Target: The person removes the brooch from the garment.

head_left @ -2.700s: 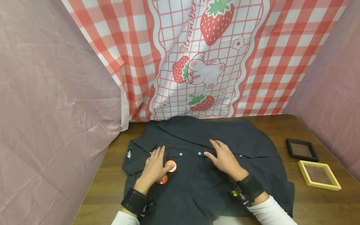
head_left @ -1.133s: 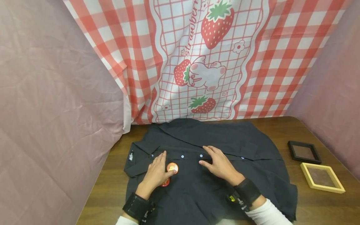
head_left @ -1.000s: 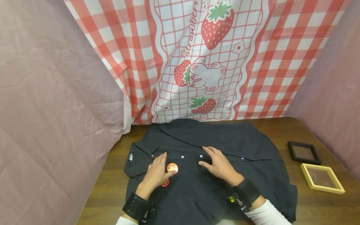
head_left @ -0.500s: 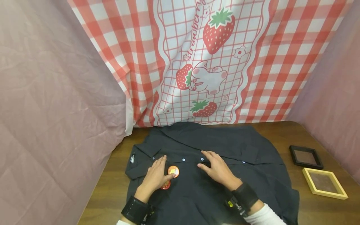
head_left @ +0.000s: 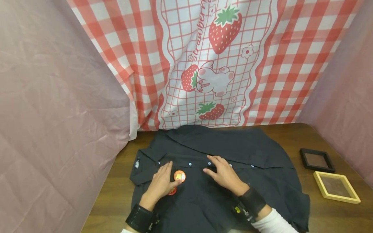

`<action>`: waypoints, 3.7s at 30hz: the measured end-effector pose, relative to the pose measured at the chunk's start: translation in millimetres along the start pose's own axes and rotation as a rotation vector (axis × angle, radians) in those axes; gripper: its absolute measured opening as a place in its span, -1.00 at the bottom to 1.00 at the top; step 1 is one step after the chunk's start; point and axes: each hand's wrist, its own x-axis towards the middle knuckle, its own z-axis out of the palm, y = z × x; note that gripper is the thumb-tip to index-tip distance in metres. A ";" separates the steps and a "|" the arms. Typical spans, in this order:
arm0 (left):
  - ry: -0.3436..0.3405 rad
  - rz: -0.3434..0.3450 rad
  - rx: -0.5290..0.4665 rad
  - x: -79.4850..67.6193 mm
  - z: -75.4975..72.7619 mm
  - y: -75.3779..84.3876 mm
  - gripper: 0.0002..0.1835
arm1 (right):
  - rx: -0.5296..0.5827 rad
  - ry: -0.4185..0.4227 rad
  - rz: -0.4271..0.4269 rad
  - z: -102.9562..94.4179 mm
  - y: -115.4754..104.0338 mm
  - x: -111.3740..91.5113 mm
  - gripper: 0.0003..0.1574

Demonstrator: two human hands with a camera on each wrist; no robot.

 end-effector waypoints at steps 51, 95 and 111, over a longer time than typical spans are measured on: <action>-0.012 0.027 0.018 -4.2 6.1 -3.7 -0.10 | 0.020 0.009 -0.040 16.0 -16.0 4.3 -0.32; -0.056 -0.038 0.013 -9.4 6.9 -1.9 -0.15 | 0.066 -0.026 -0.121 35.8 -29.5 8.5 -0.37; -0.057 -0.020 0.005 -11.6 8.3 -3.5 -0.15 | 0.067 -0.061 -0.129 42.5 -33.0 5.7 -0.36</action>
